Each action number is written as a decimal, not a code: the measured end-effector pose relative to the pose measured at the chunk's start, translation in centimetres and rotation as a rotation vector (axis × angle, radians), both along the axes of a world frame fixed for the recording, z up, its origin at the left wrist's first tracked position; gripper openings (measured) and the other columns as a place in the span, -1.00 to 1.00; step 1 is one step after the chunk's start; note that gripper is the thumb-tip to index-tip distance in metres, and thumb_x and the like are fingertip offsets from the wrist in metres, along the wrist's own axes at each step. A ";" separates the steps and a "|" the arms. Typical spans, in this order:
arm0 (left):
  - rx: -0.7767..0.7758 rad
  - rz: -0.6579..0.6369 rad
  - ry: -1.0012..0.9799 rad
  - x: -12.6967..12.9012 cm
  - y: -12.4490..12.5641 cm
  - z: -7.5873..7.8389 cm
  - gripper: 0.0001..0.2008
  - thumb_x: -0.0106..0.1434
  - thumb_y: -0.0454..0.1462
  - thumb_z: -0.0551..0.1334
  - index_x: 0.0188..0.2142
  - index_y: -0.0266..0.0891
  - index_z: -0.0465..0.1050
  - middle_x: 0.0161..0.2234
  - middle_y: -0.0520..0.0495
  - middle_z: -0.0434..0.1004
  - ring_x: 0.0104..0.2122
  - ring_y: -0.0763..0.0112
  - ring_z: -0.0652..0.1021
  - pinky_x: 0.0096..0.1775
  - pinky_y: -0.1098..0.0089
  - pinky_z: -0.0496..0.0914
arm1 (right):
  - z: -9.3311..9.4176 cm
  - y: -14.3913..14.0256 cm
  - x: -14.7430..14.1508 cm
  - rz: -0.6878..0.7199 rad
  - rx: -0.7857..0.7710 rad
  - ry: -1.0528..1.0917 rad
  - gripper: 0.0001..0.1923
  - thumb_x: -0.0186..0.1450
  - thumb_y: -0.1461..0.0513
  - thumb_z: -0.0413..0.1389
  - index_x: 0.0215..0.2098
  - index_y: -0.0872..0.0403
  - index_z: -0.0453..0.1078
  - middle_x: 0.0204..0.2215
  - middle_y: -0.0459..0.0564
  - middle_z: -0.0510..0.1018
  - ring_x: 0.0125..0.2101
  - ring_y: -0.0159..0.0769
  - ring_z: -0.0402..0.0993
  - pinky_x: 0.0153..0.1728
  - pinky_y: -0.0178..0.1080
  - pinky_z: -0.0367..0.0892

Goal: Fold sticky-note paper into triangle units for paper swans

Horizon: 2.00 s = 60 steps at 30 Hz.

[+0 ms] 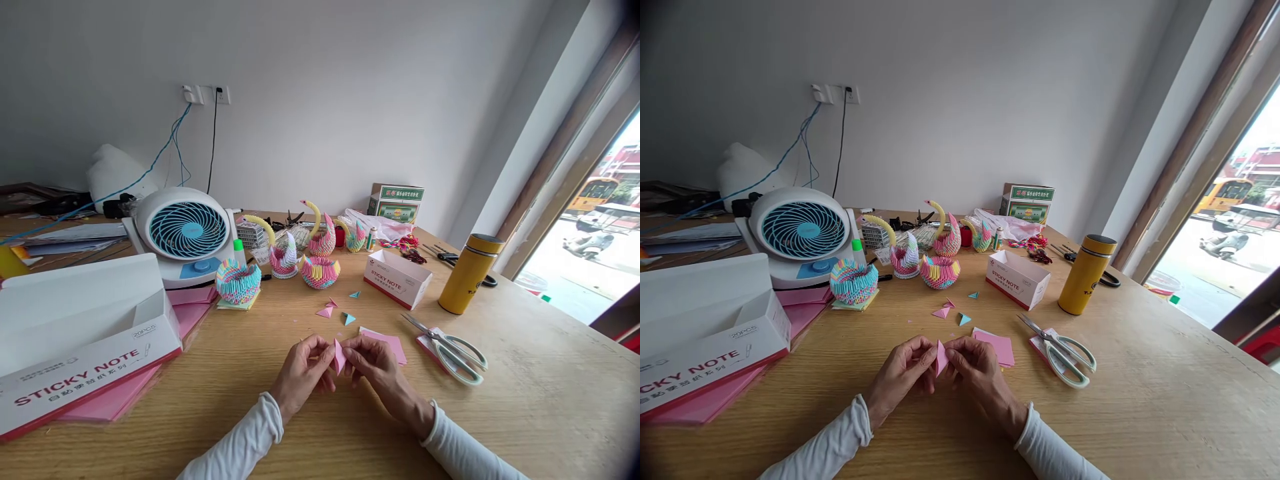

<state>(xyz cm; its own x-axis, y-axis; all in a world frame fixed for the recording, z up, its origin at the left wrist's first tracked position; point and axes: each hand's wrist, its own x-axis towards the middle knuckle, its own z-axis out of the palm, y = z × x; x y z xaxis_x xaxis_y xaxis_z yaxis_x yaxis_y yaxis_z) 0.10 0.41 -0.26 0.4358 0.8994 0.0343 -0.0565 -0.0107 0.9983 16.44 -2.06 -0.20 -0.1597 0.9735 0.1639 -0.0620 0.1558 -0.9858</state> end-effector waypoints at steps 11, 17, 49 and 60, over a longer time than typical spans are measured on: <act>-0.271 -0.148 -0.109 -0.1 -0.5 0.4 -0.63 0.07 -0.09 0.35 -0.27 -0.38 0.50 -0.33 -0.18 0.60 -0.56 0.50 0.55 -0.56 0.55 0.34 | -0.8 0.3 0.0 -0.138 0.103 -0.095 -0.60 0.22 -0.06 0.16 -0.29 0.12 0.51 -0.57 -0.08 0.46 -0.60 -0.41 0.32 -0.62 -0.36 0.24; -0.138 -0.063 -0.016 0.2 -0.4 0.1 -0.62 0.04 -0.04 0.35 -0.40 -0.37 0.48 -0.45 -0.14 0.58 -0.59 0.42 0.57 -0.58 0.52 0.34 | -1.3 0.3 0.1 -0.166 0.138 -0.183 -0.64 0.26 0.00 0.14 -0.28 0.13 0.51 -0.53 -0.06 0.48 -0.58 -0.40 0.33 -0.58 -0.35 0.25; 0.151 -0.103 0.139 -0.1 -0.8 0.4 -0.70 0.25 -0.08 0.13 -0.50 -0.21 0.36 -0.51 -0.01 0.51 -0.59 0.36 0.56 -0.52 0.45 0.39 | -0.1 0.1 -0.1 -0.042 0.090 -0.148 -0.58 0.23 -0.07 0.14 -0.46 0.12 0.44 -0.57 -0.09 0.46 -0.60 -0.41 0.31 -0.60 -0.36 0.21; -0.043 -0.146 0.027 0.1 -0.3 -0.2 -0.66 0.21 -0.03 0.22 -0.31 -0.30 0.40 -0.41 -0.10 0.59 -0.60 0.44 0.56 -0.53 0.47 0.42 | -0.2 0.0 0.0 -0.075 0.104 -0.145 -0.60 0.23 -0.06 0.15 -0.44 0.12 0.44 -0.60 -0.12 0.40 -0.61 -0.42 0.26 -0.59 -0.35 0.15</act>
<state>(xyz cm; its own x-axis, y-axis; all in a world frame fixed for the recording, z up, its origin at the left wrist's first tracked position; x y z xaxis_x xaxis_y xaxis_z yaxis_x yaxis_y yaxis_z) 0.19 0.07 -0.48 0.5621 0.8269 -0.0168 -0.0270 0.0386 0.9989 16.42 -2.08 -0.40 -0.1161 0.9626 0.2449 0.0948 0.2562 -0.9620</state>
